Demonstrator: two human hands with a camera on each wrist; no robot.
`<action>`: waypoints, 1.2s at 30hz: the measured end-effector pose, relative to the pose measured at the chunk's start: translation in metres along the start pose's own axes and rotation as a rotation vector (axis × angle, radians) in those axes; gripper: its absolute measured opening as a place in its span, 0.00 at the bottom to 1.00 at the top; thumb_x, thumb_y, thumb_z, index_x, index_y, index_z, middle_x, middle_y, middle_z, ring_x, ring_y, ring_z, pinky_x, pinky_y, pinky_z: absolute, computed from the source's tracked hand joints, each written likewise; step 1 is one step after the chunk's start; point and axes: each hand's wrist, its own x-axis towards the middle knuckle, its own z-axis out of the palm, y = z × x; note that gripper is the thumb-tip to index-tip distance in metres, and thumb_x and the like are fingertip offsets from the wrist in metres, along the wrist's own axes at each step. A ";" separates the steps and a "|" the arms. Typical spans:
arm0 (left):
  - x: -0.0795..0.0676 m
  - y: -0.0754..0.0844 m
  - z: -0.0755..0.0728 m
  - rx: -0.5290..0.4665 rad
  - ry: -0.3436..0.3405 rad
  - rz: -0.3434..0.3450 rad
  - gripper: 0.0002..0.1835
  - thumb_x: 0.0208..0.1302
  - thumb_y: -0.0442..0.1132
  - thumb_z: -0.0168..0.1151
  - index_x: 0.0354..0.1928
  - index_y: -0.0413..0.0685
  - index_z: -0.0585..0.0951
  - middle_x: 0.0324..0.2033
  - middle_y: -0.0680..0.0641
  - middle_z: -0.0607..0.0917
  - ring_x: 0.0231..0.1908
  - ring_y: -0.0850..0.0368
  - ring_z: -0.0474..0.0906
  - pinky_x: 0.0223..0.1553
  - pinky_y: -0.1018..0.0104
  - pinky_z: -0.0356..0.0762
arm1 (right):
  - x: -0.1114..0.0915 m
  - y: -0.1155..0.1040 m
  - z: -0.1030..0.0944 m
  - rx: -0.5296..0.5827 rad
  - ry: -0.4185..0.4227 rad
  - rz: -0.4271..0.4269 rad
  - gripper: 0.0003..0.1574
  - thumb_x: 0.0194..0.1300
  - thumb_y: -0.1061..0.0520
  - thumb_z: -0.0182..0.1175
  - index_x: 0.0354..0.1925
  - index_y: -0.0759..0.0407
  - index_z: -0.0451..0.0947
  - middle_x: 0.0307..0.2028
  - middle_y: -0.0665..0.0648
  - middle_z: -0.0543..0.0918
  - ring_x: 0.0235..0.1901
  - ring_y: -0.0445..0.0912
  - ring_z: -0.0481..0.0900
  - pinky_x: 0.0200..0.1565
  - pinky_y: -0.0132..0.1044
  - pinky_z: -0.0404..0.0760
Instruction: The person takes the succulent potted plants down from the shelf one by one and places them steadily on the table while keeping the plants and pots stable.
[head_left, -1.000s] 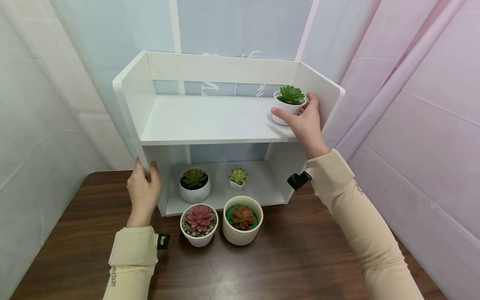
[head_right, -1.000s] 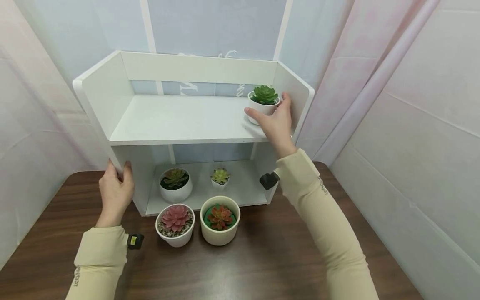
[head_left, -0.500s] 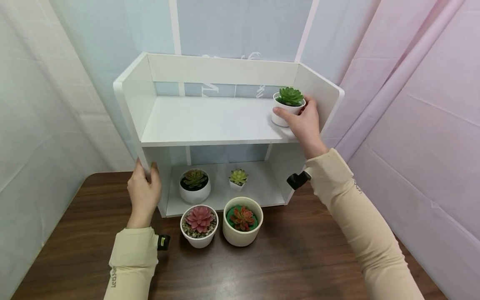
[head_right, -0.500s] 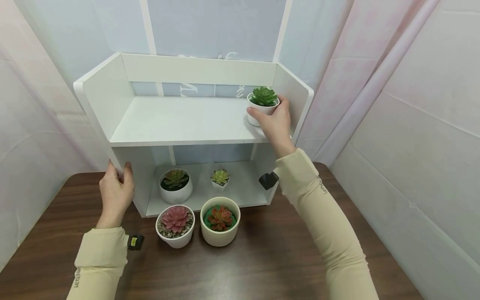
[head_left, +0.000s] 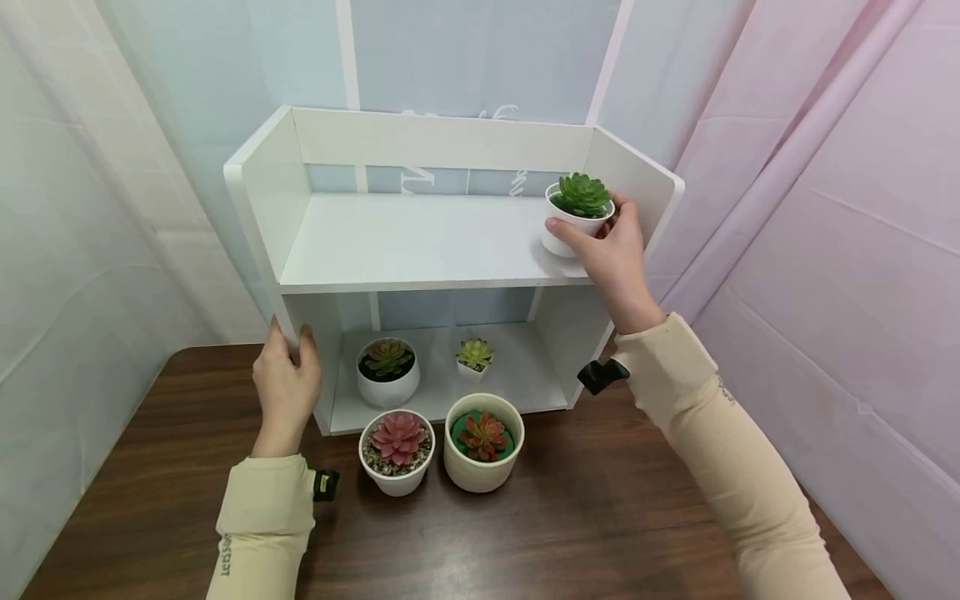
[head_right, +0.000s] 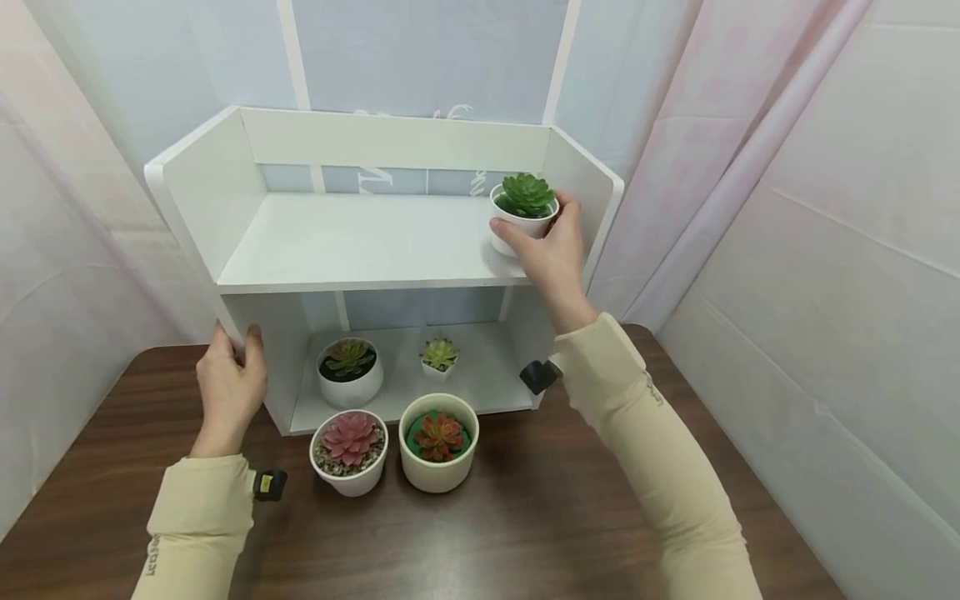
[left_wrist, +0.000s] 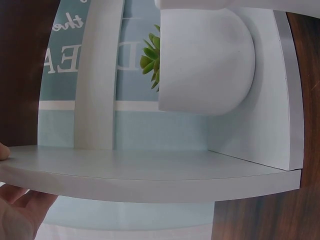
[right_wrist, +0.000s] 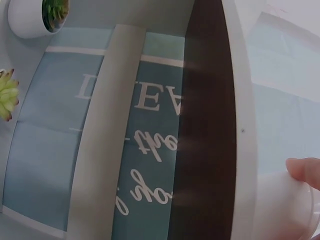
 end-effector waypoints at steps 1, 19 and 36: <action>0.000 0.000 0.000 -0.001 -0.001 0.000 0.17 0.70 0.35 0.49 0.55 0.31 0.73 0.46 0.26 0.80 0.45 0.26 0.77 0.42 0.33 0.71 | -0.002 0.000 -0.001 0.009 -0.003 -0.004 0.52 0.52 0.51 0.72 0.67 0.58 0.53 0.63 0.55 0.68 0.59 0.40 0.69 0.61 0.31 0.66; 0.004 0.001 -0.004 -0.005 0.005 -0.017 0.17 0.70 0.37 0.50 0.54 0.32 0.74 0.44 0.26 0.81 0.45 0.26 0.77 0.41 0.34 0.71 | -0.064 -0.003 -0.024 0.170 -0.074 -0.074 0.46 0.53 0.58 0.72 0.64 0.52 0.57 0.61 0.52 0.69 0.59 0.44 0.69 0.58 0.35 0.68; 0.003 0.000 -0.008 -0.009 0.004 -0.025 0.18 0.70 0.36 0.49 0.55 0.31 0.73 0.45 0.25 0.80 0.46 0.26 0.77 0.42 0.33 0.71 | -0.094 0.031 -0.030 0.086 -0.089 -0.062 0.46 0.54 0.63 0.70 0.65 0.57 0.56 0.55 0.52 0.72 0.50 0.41 0.75 0.46 0.24 0.75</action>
